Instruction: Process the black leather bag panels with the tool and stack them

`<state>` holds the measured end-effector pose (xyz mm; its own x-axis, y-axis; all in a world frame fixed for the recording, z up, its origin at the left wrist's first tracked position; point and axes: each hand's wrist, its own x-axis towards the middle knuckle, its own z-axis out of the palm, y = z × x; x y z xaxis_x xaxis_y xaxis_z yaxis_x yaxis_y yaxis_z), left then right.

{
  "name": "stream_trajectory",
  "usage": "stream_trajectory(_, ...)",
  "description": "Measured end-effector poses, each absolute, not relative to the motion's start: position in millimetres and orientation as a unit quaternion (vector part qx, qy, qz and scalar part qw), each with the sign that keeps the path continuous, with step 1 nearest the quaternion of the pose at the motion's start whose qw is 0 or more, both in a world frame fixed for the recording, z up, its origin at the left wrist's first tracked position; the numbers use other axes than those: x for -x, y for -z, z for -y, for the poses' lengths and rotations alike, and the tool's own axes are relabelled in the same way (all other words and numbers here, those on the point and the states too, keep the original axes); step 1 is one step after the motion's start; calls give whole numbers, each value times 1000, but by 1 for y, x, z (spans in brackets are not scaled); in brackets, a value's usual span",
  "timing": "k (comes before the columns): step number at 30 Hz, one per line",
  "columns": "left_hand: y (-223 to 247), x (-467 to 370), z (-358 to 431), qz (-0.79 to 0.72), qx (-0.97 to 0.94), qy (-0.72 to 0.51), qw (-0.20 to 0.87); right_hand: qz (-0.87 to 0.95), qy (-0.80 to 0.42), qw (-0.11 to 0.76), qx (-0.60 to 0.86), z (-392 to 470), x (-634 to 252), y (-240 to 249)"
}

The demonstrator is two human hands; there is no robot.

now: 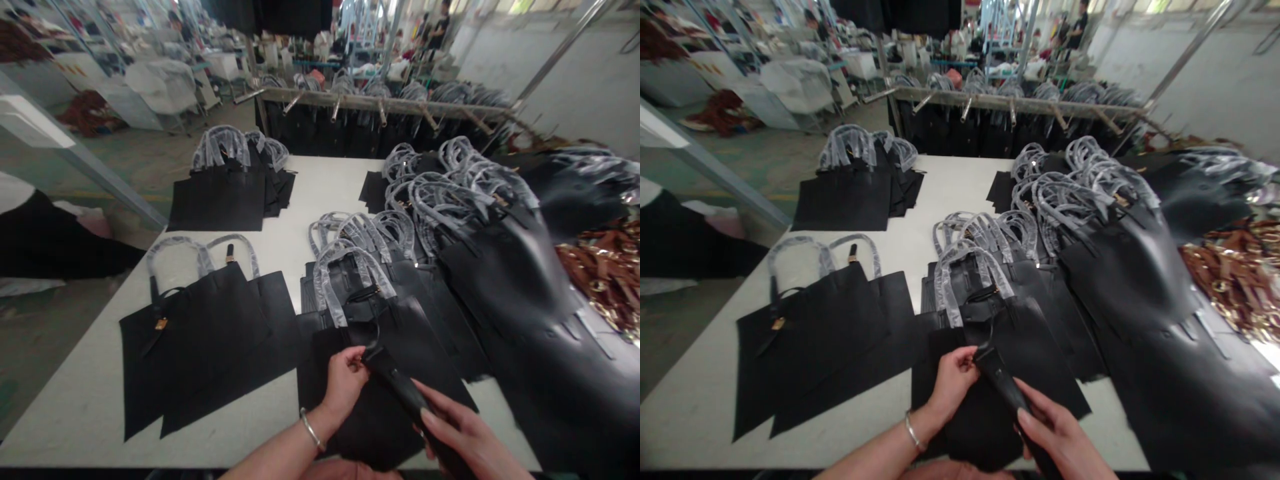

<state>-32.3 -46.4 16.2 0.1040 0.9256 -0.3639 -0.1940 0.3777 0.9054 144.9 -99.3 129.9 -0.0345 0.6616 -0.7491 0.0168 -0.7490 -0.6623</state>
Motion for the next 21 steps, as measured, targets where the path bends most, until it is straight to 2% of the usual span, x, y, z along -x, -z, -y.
stream_trajectory(9, -30, 33, 44, -534, -345, -390, 666, 261, -616, 275, 690, 84, -153, -136)
stream_trajectory(16, -30, 39, 41, -505, -405, -382, 659, 304, -677, 180, 646, 89, -163, -148)
stream_trajectory(21, -25, 43, 37, -499, -403, -363, 676, 293, -696, 196, 625, 73, -145, -142)
